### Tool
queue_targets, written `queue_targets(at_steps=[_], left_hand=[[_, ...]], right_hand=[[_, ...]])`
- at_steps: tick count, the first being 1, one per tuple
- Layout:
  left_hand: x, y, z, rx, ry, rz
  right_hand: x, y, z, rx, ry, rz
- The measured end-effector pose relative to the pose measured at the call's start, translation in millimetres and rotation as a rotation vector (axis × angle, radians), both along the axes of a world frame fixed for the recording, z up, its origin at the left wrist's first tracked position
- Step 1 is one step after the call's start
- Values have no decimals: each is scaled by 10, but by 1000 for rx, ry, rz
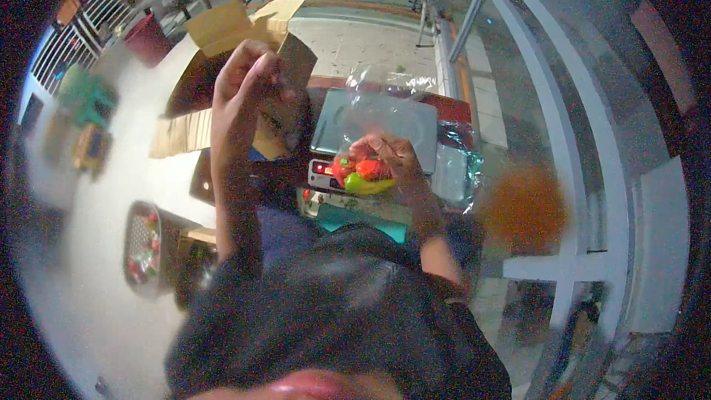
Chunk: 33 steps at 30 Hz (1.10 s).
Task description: The person sits on the floor and repeatedly picks bell peppers from a cardboard box. They place the peppers onto a digital scale to weigh them, then transfer them into small plastic bags. The person ties the bags closed and places them into a basket.
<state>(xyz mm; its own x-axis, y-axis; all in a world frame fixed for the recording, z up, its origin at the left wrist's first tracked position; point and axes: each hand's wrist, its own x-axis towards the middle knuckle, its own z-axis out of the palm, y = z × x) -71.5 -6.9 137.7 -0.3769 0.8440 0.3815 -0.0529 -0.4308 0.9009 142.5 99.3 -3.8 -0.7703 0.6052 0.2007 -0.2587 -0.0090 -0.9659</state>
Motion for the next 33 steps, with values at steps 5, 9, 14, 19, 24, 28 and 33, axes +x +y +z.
queue_targets(at_steps=[5, 9, 14, 19, 24, 28, 33], left_hand=[[-70, 66, -956, -352, 580, -526], [379, 332, -1594, -375, 436, -539], [607, 398, -1554, -277, 298, -601], [643, 200, -1604, -330, -49, -509], [636, 275, -1756, -362, 87, -380], [700, 208, -1787, -115, 267, -170], [746, 98, -1686, -34, 436, -73]], right_hand=[[-47, -41, 72, -32, 49, 91], [-210, -13, 18, 143, 7, -49], [-6, 161, 775, 273, 188, -471], [532, 397, 1239, 503, 390, -741], [388, -208, 1237, 940, 33, -523], [4, -241, 814, 1193, -484, -415], [75, -108, 948, 548, -92, -350]])
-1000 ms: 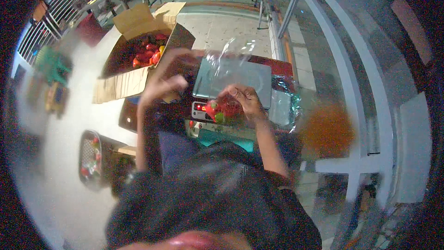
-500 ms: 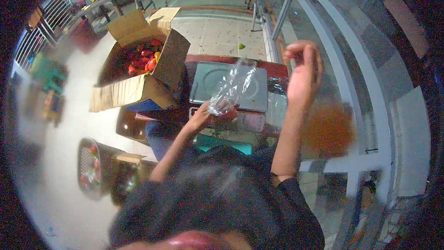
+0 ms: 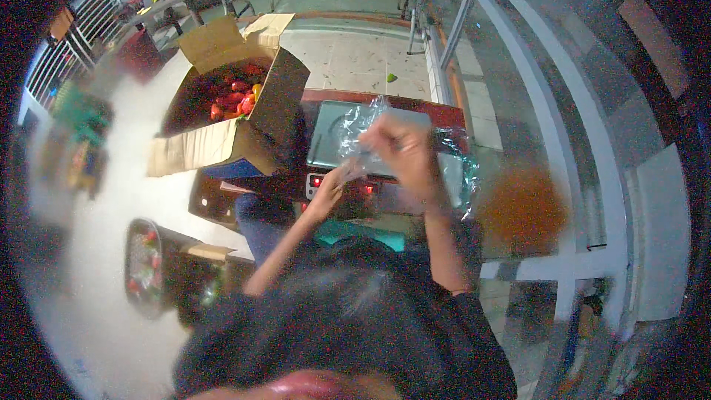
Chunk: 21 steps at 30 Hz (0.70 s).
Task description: The person sits on the floor and repeatedly picks bell peppers from a cardboard box. They place the peppers onto a digital scale to weigh them, then transfer them into small plastic bags. The person ties the bags closed and places them into a basket.
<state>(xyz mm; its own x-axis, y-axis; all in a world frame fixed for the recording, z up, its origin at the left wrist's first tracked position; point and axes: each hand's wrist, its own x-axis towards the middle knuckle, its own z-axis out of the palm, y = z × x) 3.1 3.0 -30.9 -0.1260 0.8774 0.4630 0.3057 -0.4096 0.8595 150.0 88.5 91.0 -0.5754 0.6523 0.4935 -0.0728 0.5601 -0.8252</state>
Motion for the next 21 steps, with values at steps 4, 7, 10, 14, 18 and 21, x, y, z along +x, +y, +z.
queue_targets(at_steps=[4, 7, 10, 14, 18, 21], left_hand=[[-56, -1, -135, -185, -82, 30], [-55, 107, -332, 54, -48, 49], [-2, 153, -294, 0, 83, 151], [-43, 94, -297, -38, 250, 283], [-115, 134, -292, -17, 290, 228], [-179, 196, -406, -47, 233, 216]], right_hand=[[426, 227, 354, 2, 294, -243], [496, 221, 412, 275, 103, -160], [179, 22, 336, 615, -235, -104], [-109, -61, -201, 679, -576, 56], [-197, 41, -157, -163, -205, 117], [-68, 199, 62, -161, 240, 110]])
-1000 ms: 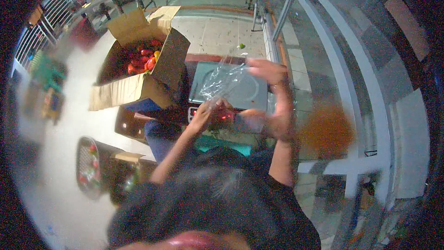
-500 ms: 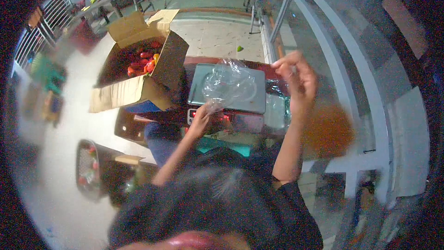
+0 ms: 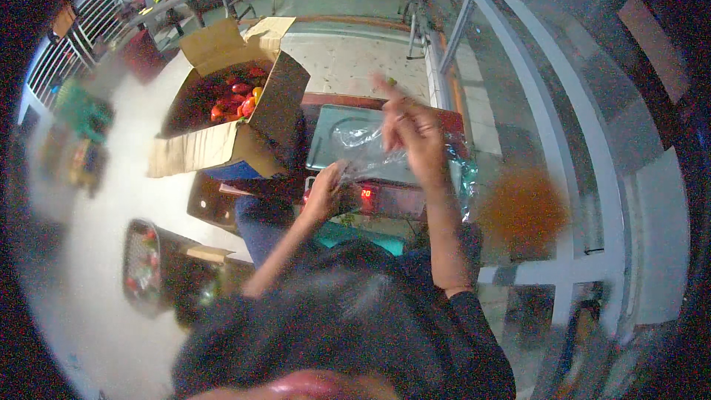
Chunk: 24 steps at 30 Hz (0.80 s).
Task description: The person sits on the floor and repeatedly picks bell peppers from a cardboard box. They place the peppers onto a digital scale to weigh them, then transfer them into small plastic bags. The person ties the bags closed and places them into a basket.
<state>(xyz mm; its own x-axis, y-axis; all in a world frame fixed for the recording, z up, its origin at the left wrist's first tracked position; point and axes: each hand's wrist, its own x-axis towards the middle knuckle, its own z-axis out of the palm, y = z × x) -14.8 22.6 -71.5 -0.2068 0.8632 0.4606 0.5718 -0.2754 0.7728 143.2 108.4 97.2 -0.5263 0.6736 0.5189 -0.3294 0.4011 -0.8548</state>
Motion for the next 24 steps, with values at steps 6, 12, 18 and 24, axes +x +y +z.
queue_targets(at_steps=[6, 12, 18, 24], left_hand=[[80, -82, 98, 42, -230, -27], [61, 4, 62, 18, -9, -73], [43, -48, 214, -51, -33, -136], [101, 29, -20, -170, 20, -331]], right_hand=[[524, 491, -94, 117, 87, -415], [519, 434, -413, -205, -83, 13], [347, 387, 238, 517, -513, 322], [-236, 172, -416, 342, -780, 254]])
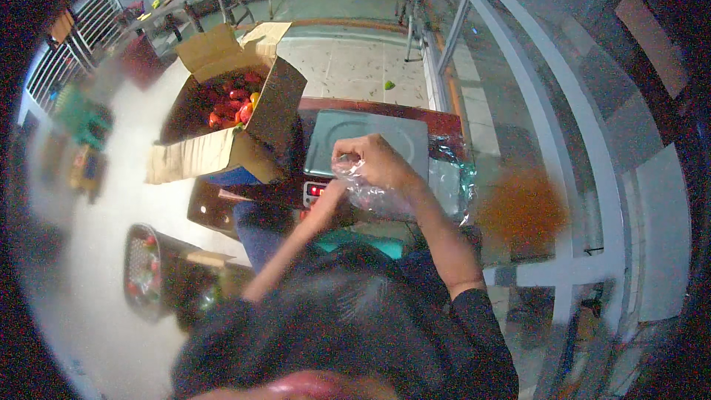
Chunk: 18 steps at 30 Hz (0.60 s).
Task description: The person sits on the floor and repeatedly picks bell peppers from a cardboard box. They place the peppers onto a digital scale to weigh them, then transfer them into small plastic bags. The person ties the bags closed and places them into a basket.
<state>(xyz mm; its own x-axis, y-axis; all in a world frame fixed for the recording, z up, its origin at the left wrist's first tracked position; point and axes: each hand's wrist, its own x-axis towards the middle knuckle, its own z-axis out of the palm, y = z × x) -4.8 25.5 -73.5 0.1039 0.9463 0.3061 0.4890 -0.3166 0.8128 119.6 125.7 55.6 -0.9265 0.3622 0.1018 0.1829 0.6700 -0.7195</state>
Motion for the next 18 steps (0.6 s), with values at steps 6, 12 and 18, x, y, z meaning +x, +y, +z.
queue_targets(at_steps=[6, 12, 18], left_hand=[[-25, -297, 323, -34, -301, 86], [24, -126, 233, 94, -254, 288], [44, -61, 193, 211, -146, 255]], right_hand=[[611, 486, 278, -364, 749, -576], [878, 443, -515, -78, 404, -354], [-86, -248, -669, -688, 563, -323]])
